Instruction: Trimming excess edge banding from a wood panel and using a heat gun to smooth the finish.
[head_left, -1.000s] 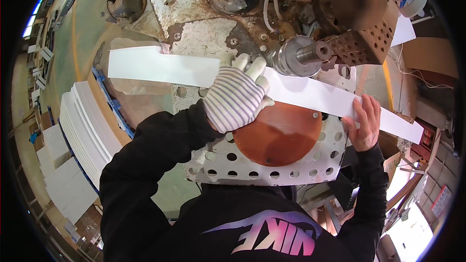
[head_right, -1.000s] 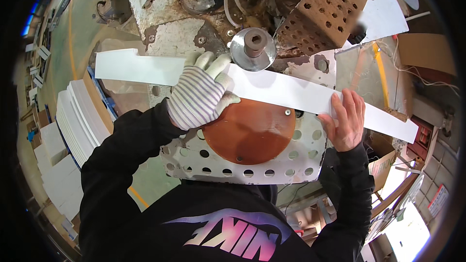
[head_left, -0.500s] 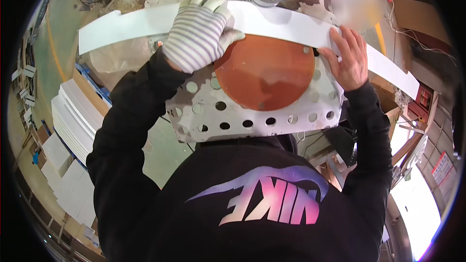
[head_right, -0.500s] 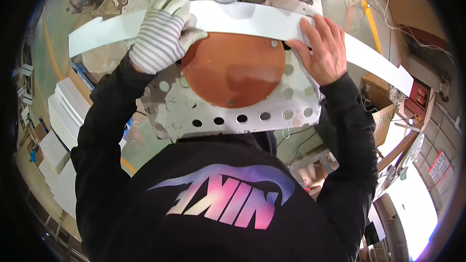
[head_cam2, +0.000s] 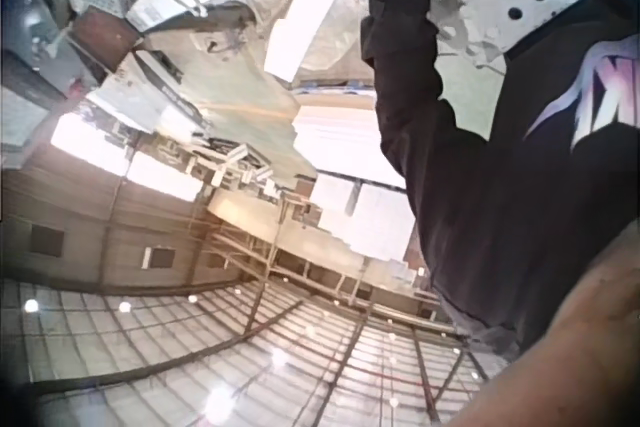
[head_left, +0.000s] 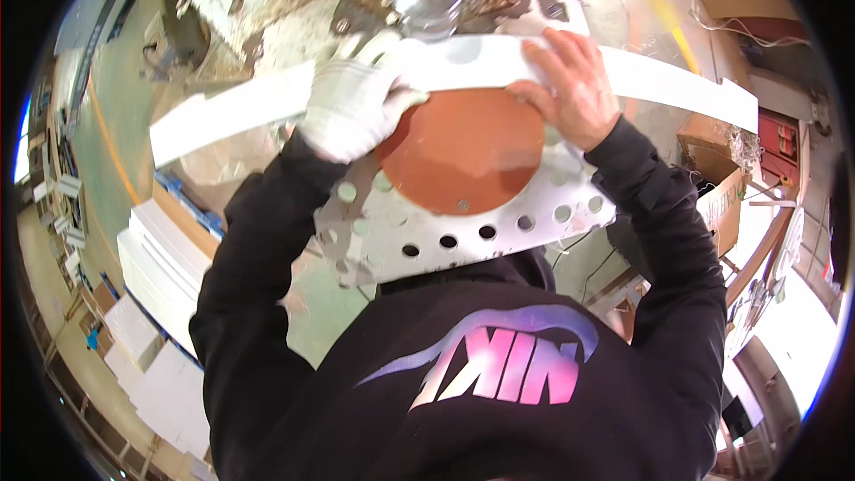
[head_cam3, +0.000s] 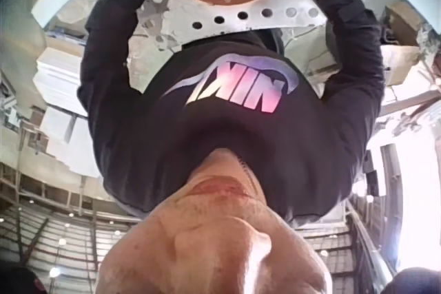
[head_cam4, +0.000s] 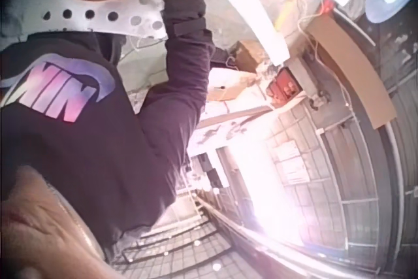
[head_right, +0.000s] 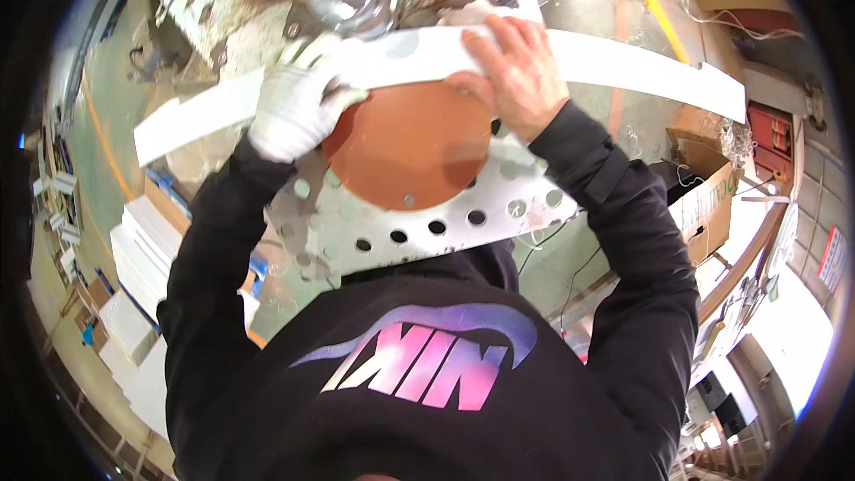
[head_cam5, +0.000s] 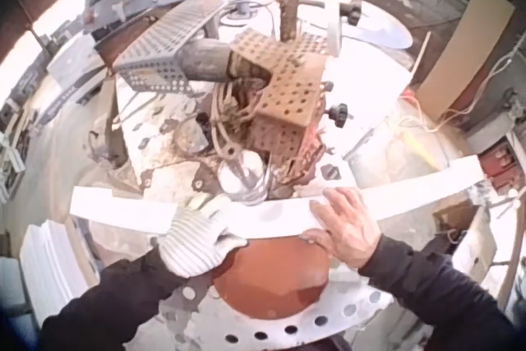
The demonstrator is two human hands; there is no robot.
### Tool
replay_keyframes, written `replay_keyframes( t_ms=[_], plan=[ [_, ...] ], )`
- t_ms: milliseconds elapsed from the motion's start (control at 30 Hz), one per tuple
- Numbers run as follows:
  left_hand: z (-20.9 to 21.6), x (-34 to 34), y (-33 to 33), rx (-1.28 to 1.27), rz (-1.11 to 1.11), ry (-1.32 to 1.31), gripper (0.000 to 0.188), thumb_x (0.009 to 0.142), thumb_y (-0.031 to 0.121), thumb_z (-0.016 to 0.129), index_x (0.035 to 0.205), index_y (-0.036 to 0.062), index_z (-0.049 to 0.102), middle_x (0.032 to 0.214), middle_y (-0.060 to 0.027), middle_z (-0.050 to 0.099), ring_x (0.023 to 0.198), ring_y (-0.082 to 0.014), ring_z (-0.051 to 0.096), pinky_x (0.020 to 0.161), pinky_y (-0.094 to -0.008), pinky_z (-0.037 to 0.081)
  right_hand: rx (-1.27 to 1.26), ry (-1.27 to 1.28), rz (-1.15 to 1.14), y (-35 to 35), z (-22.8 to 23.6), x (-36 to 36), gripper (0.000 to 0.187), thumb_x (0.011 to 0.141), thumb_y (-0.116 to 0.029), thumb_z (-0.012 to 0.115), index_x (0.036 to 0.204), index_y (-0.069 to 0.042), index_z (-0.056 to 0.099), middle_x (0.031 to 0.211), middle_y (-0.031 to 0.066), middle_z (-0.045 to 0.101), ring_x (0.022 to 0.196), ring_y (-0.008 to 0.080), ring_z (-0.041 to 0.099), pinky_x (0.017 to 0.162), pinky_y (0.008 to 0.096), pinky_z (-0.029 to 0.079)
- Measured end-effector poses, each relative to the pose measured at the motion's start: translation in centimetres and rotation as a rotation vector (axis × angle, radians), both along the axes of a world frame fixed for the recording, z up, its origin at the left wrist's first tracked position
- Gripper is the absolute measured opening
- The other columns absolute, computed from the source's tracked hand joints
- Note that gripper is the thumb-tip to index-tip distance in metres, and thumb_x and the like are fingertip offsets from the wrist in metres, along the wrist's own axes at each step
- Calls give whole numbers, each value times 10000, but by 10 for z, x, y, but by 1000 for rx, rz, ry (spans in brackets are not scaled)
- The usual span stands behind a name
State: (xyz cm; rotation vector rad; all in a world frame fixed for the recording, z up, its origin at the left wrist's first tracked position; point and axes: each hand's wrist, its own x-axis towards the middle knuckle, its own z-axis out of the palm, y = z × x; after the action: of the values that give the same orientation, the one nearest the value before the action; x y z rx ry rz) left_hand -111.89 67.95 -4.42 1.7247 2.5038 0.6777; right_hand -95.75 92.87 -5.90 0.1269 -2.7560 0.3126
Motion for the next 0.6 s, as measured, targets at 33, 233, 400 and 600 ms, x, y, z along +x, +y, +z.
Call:
replay_keyframes(
  t_ms=[33, 233, 400, 600],
  plan=[
    [0, 1, -6, -14, 37, -36, 327, 738, 281, 791, 938, 65, 650, 961, -122, 597, 924, -368, 573, 837, -462, 464, -48, -33, 16, 1, 1, -2, 506, 802, -364, 745, 1186, -66, 605, 1203, 157, 560, 1138, 351, 513, 983, 468, 413],
    [-12, -7, -26, -39, 78, 73, 692, 710, 408, 806, 1212, 13, 539, 1136, -174, 623, 1019, -400, 584, 906, -505, 440, 87, -116, -107, 116, -4, 68, 808, 745, -426, 786, 1357, 8, 483, 1339, 192, 518, 1289, 382, 451, 1129, 516, 302],
    [1, -12, -36, -75, 154, -40, 830, 650, 388, 840, 1308, 22, 490, 1195, -192, 604, 1068, -388, 567, 940, -506, 433, 112, -145, -93, 146, -1, 82, 808, 799, -486, 723, 1358, 42, 477, 1314, 216, 530, 1228, 407, 486, 1075, 496, 368],
    [2, -12, -44, -154, 169, 18, 846, 678, 386, 810, 1354, 2, 479, 1234, -197, 515, 1089, -411, 520, 924, -519, 433, 129, -146, -74, 133, 1, 68, 791, 870, -509, 632, 1378, 68, 449, 1329, 232, 503, 1213, 426, 477, 1048, 506, 376]
  ],
)
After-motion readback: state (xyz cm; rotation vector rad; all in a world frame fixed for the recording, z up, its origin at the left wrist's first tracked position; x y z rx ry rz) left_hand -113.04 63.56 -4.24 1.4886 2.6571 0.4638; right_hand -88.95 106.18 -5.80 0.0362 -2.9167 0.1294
